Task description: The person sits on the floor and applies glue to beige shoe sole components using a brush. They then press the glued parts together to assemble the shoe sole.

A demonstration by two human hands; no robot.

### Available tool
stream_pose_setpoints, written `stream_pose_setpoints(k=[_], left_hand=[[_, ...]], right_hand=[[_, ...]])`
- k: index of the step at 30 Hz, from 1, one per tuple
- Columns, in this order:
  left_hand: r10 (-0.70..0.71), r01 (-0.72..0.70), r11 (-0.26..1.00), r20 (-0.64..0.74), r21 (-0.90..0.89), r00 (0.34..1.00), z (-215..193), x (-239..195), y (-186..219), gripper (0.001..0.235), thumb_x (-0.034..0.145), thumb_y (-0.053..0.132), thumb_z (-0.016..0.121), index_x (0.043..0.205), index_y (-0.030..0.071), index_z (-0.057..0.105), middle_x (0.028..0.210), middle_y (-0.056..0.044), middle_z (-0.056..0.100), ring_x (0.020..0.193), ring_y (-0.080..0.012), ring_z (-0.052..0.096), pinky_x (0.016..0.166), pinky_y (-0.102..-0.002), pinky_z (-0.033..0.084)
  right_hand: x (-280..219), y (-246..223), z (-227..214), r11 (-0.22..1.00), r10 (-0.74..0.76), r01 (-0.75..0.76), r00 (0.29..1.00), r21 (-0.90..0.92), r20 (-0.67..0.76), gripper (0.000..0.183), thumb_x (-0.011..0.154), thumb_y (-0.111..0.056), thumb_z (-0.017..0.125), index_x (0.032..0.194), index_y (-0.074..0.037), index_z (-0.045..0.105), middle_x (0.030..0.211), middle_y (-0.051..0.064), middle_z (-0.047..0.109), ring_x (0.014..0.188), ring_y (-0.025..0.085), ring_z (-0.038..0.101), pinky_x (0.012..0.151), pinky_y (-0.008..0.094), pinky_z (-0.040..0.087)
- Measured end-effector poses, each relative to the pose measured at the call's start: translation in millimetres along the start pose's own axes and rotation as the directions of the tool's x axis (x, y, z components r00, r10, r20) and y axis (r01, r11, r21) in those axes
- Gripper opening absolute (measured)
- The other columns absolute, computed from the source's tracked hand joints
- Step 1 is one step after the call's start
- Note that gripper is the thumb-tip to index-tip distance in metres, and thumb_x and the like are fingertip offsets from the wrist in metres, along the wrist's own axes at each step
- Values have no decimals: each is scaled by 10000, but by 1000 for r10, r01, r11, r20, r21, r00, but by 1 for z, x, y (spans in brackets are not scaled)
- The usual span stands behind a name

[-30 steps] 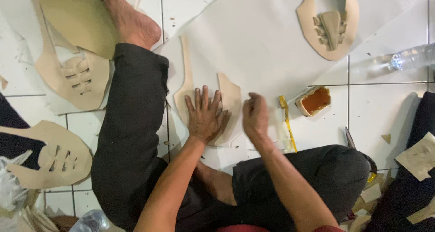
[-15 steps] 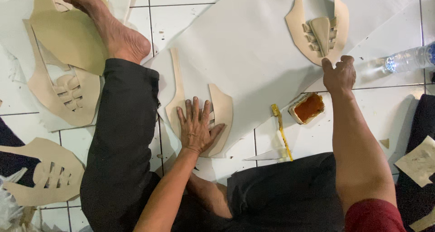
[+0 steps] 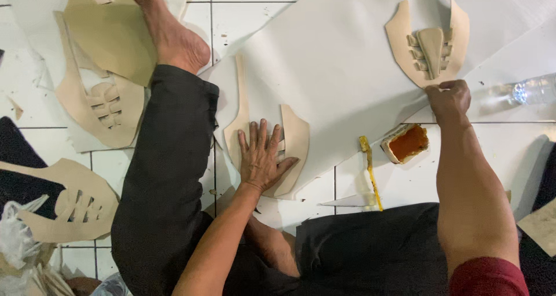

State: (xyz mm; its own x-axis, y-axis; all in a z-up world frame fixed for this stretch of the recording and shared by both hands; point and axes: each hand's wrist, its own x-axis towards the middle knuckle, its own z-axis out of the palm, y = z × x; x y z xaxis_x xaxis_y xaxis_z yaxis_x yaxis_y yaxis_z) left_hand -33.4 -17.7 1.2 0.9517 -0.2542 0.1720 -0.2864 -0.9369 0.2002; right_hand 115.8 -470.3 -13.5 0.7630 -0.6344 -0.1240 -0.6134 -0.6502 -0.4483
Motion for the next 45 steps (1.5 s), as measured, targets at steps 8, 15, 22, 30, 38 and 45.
stream_pose_setpoints(k=[8, 15, 22, 30, 38, 45], left_hand=[[-16, 16, 999, 17, -46, 1000, -11, 3, -1, 866, 810, 705, 403, 1439, 145, 201, 1457, -227, 276, 1313, -463, 297, 1059, -645, 145], [-31, 34, 999, 101, -30, 994, -9, 1, -1, 877, 813, 732, 325, 1458, 163, 152, 1485, -207, 222, 1355, -424, 226, 1093, -610, 65], [-37, 50, 995, 146, -82, 989, -12, 3, 1, 844, 810, 703, 383, 1433, 150, 248, 1478, -206, 217, 1364, -416, 168, 1077, -618, 43], [-134, 137, 990, 382, 18, 914, -28, -13, -13, 942, 795, 745, 286, 1462, 121, 54, 1522, -145, 71, 1401, -322, 52, 1093, -553, -18], [-361, 395, 918, 465, 27, 808, -48, -21, 9, 1103, 735, 527, 716, 1461, 90, 10, 1521, -203, -36, 1401, -367, -8, 1061, -597, 135], [-50, 86, 993, 361, -85, 931, -14, -15, 19, 575, 942, 323, 401, 1426, 77, 212, 1504, -117, 149, 1385, -314, 131, 1088, -572, 124]], right_hand=[[4, 3, 11, 995, 82, -81, 997, 52, -12, 488, 662, -435, 829, 924, -96, 594, 754, 46, 590, 619, 178, 531, 485, 356, 419], [6, 9, 11, 998, -37, 43, 988, 40, -152, 451, 601, -346, 740, 958, -135, 564, 852, 63, 618, 710, 235, 575, 610, 356, 475], [-19, -43, -35, 906, -414, 424, 882, -4, -225, 196, 836, -226, 599, 891, -66, 501, 789, 101, 574, 695, 320, 538, 608, 458, 406], [-175, -139, -140, 605, -728, 735, 667, 307, -162, 157, 1008, -13, 628, 1014, 38, 480, 869, 157, 572, 732, 218, 490, 643, 348, 410], [-275, -64, -204, 511, -526, 354, 849, 783, -41, 278, 858, -80, 659, 1018, -106, 433, 917, 49, 529, 886, 127, 517, 856, 237, 418], [-366, -87, -237, -25, -561, -174, 817, 985, 130, 223, 706, -36, 633, 817, -11, 441, 720, 161, 553, 602, 249, 575, 538, 313, 490]])
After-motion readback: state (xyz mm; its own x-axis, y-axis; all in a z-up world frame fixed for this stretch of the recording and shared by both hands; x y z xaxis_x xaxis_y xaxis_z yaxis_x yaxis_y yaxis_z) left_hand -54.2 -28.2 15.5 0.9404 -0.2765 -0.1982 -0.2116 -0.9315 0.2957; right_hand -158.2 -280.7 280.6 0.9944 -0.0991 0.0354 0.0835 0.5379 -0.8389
